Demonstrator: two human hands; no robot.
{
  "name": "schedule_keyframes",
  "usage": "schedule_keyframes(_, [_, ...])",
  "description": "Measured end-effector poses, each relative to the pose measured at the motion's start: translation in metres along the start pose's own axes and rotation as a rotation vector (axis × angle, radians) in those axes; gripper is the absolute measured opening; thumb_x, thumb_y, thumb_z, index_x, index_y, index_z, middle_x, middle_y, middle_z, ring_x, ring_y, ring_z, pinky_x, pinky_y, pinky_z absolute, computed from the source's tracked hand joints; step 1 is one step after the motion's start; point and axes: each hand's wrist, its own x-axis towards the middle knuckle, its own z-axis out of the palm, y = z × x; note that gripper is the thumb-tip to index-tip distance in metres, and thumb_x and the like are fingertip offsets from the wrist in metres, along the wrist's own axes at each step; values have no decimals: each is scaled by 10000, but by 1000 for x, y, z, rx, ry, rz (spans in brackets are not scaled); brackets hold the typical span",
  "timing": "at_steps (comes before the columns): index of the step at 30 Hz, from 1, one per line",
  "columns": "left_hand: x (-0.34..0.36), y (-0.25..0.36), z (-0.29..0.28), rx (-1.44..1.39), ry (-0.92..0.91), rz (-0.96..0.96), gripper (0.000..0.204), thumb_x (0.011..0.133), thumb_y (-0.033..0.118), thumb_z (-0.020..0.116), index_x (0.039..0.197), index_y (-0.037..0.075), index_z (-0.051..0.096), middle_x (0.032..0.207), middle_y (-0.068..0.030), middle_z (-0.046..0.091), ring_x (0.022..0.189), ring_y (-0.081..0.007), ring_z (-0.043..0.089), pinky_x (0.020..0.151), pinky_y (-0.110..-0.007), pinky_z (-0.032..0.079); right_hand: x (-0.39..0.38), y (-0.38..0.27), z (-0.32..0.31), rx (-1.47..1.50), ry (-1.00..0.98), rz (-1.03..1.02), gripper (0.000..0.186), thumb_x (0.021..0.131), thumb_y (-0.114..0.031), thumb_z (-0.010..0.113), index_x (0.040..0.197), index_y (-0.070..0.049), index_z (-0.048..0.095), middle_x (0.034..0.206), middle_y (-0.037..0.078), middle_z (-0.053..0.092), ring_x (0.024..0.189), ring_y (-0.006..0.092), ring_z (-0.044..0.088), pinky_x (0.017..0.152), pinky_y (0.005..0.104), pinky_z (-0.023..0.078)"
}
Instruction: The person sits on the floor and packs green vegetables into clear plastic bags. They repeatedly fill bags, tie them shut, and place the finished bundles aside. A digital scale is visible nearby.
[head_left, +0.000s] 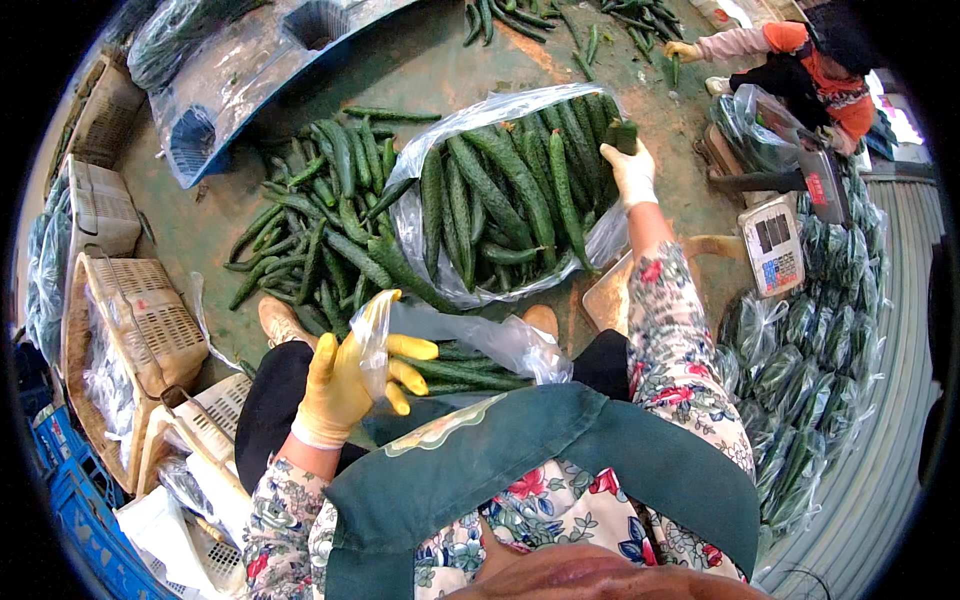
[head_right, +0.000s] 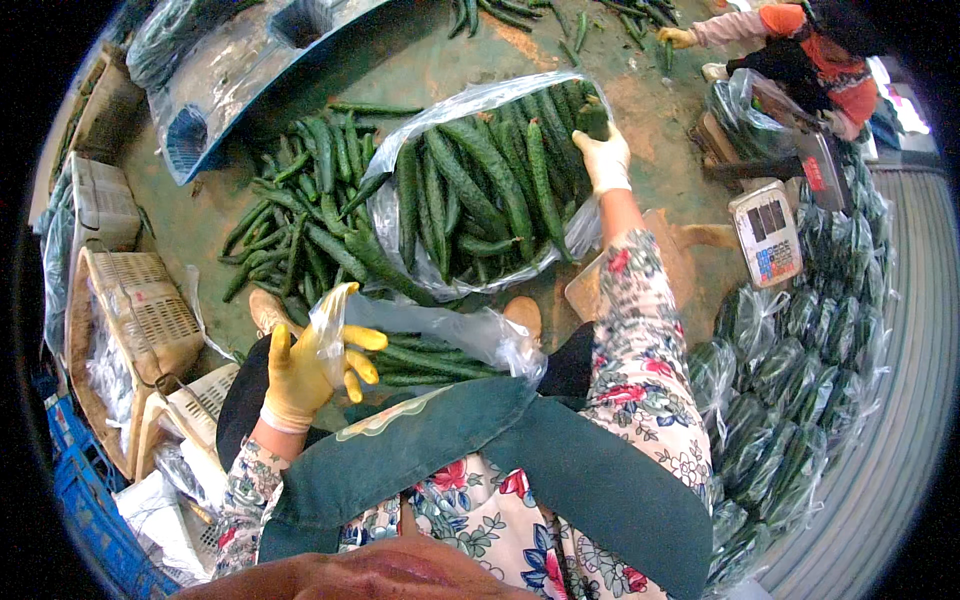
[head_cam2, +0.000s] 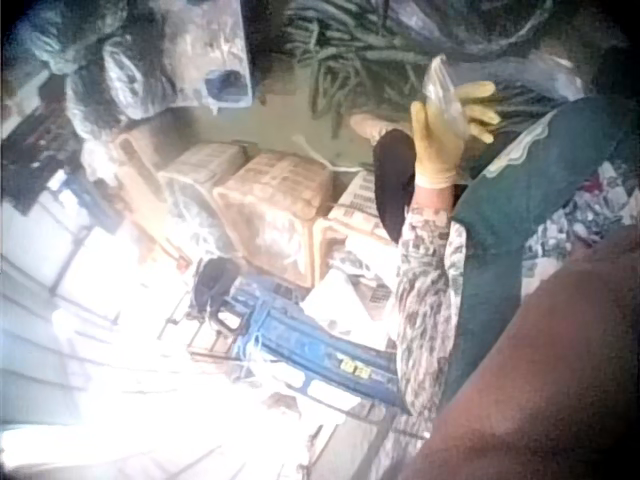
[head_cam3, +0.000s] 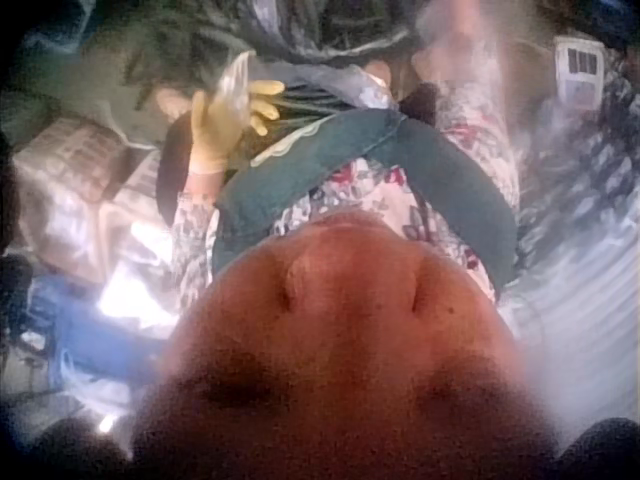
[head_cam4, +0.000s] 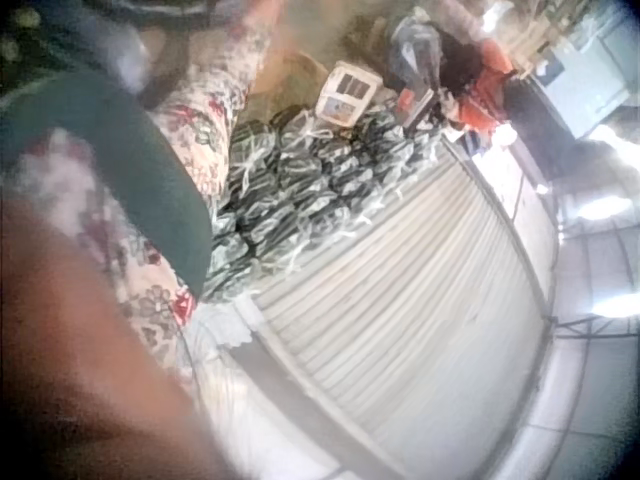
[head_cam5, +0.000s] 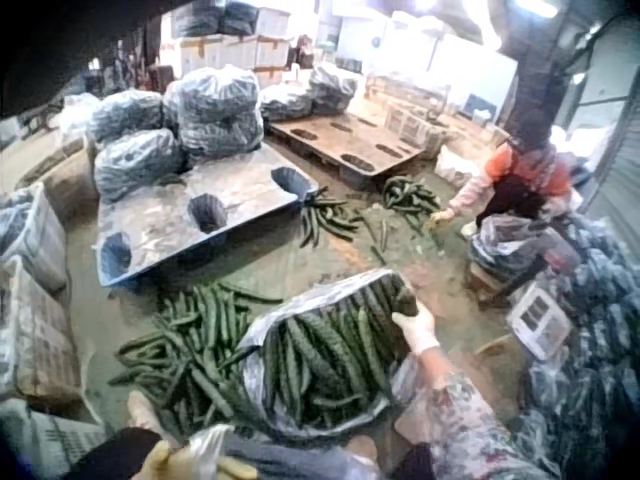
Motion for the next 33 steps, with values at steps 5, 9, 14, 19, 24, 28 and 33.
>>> schedule_keyframes(5, [-10,-5,2,59,-43,-3,1046,799,815,485,1578,239,90,1300,-286,540,1027,-397,650,795,-551,568,-44,-107,-46,515,-117,-167,370,748,-48,831,1087,-7,690,1060,35,695,961,150,642,904,317,511])
schedule_keyframes(9, [-17,-10,-14,188,-144,2,916,889,759,398,1578,214,136,1227,-296,582,783,-287,677,728,-406,570,-102,-181,-83,490,-575,-386,442,848,-34,678,1277,-6,580,1253,109,646,1149,245,625,1039,400,466])
schedule_keyframes(14, [-31,-11,-30,-48,-189,101,874,920,707,428,1530,101,272,1032,-241,650,472,-93,437,431,-228,368,-200,-237,-61,917,-824,-212,484,889,-213,657,1294,29,548,1202,159,625,1216,318,580,1099,465,414])
schedule_keyframes(19, [-46,-14,-37,-265,-301,117,924,905,685,499,1506,18,282,977,-218,651,435,-62,403,407,-200,357,-293,-224,8,592,-976,-207,393,830,-38,714,1206,26,619,1136,127,681,1070,231,655,991,365,497])
schedule_keyframes(24, [-69,-8,-25,-298,-326,119,972,873,734,497,1443,-39,352,919,-213,663,410,-51,395,386,-197,335,-334,-150,71,-163,-1205,-354,453,763,-59,756,1201,-23,648,1128,88,709,1012,193,670,942,314,504])
schedule_keyframes(28, [-90,-14,-20,-223,-313,99,975,860,765,476,1412,-36,405,896,-199,678,405,-48,389,376,-194,315,-349,-82,109,-509,-1220,-396,659,731,-325,794,1307,-76,592,1311,184,606,1209,325,577,1042,360,436])
schedule_keyframes(33, [-114,-19,-12,-287,-241,42,923,884,726,476,1357,-66,442,891,-192,681,402,-50,378,373,-185,308,-299,-6,16,-1071,-1040,157,532,828,-469,666,1239,-132,672,1245,133,664,1154,297,627,1017,370,461])
